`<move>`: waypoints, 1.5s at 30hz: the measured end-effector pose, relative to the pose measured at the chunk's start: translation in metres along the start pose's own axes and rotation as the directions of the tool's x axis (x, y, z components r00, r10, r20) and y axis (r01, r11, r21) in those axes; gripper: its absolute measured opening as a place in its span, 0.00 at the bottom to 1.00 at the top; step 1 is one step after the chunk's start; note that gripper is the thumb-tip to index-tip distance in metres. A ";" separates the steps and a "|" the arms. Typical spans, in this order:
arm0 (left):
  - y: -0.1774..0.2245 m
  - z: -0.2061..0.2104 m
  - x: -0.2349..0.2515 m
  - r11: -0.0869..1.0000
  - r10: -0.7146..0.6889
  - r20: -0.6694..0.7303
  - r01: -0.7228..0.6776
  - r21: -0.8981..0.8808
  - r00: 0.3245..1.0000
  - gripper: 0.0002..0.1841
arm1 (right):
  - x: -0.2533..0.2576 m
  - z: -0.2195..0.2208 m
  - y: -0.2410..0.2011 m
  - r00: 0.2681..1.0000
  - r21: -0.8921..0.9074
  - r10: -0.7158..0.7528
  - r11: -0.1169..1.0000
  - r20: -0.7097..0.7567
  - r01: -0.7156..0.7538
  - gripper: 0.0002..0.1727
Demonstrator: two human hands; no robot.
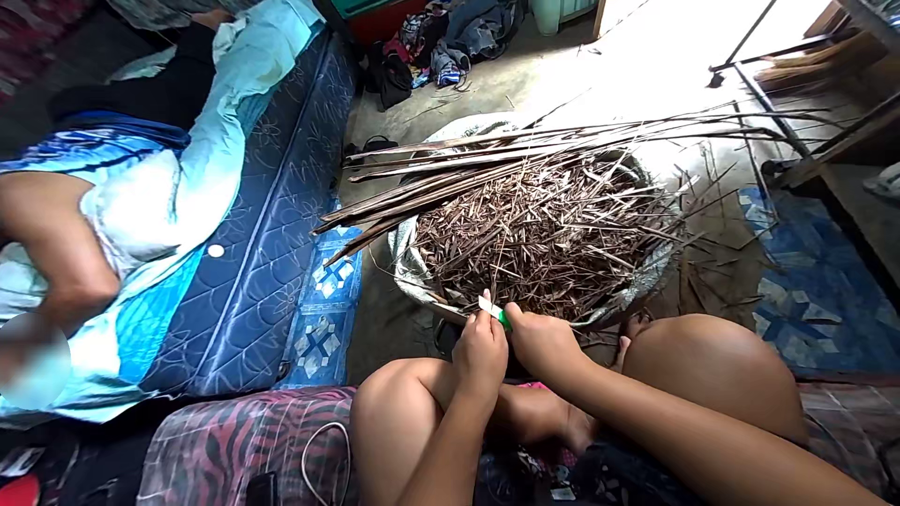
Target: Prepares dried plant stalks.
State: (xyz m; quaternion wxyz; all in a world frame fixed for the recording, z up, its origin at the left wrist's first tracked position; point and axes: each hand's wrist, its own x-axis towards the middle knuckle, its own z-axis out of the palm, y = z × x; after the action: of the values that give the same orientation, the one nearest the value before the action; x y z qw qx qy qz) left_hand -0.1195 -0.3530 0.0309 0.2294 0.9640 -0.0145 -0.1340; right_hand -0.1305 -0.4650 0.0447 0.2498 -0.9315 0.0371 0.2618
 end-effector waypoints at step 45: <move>-0.006 -0.005 0.002 0.995 0.015 0.037 -0.012 -0.102 0.999 0.26 | -0.007 -0.011 0.006 0.985 0.094 0.007 0.995 0.173 -0.024 0.16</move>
State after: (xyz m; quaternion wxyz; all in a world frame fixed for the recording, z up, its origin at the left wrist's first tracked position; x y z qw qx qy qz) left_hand -0.1163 -0.3459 0.0326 0.2788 0.9482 -0.0184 -0.1510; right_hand -0.1326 -0.4759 0.0540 0.2946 -0.8919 0.0351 0.3414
